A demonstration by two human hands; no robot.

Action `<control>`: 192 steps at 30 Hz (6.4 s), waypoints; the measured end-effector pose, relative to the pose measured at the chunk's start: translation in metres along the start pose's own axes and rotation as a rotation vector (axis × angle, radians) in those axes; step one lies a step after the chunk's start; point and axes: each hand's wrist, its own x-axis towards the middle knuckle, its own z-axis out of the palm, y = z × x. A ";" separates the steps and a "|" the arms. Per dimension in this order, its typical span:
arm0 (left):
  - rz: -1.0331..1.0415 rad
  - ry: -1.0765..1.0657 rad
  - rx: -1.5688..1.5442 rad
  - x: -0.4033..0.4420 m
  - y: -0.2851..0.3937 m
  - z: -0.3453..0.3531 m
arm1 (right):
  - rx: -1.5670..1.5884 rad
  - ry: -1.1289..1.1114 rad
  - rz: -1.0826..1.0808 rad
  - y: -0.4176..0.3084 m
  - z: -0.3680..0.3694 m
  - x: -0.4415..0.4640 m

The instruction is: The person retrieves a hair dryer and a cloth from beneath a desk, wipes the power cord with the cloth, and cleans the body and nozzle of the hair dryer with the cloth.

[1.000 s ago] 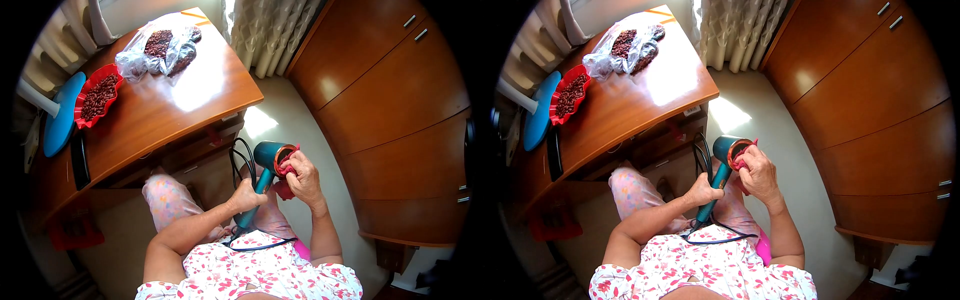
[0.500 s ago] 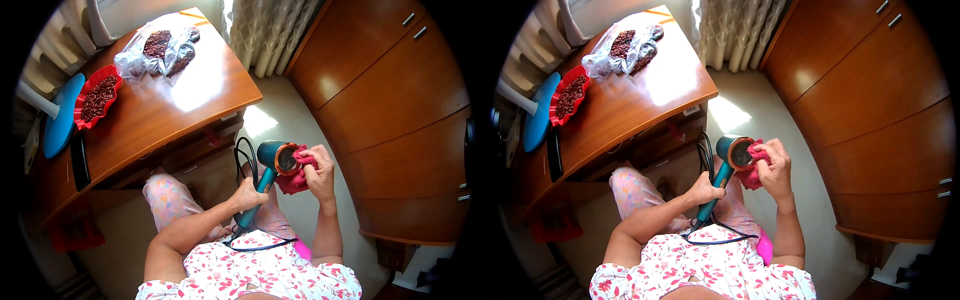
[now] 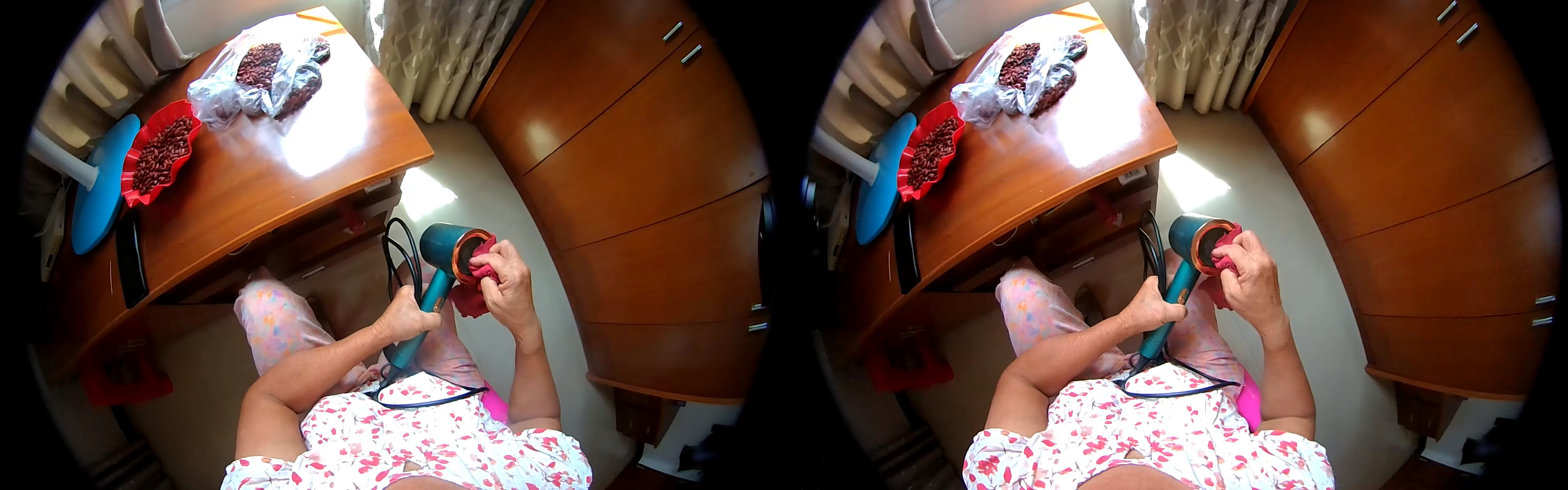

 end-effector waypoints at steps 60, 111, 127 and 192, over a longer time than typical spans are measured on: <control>0.062 0.078 -0.003 -0.001 -0.004 0.005 | -0.299 -0.192 -0.012 -0.004 -0.011 0.001; -0.045 -0.160 -0.190 0.007 -0.007 -0.003 | 0.922 0.472 0.504 0.026 -0.040 -0.014; -0.047 -0.123 -0.154 0.005 -0.004 -0.001 | 1.085 0.684 0.444 0.028 -0.011 -0.015; -0.073 -0.017 -0.065 0.002 0.006 0.002 | 0.161 0.214 0.133 0.020 0.026 0.004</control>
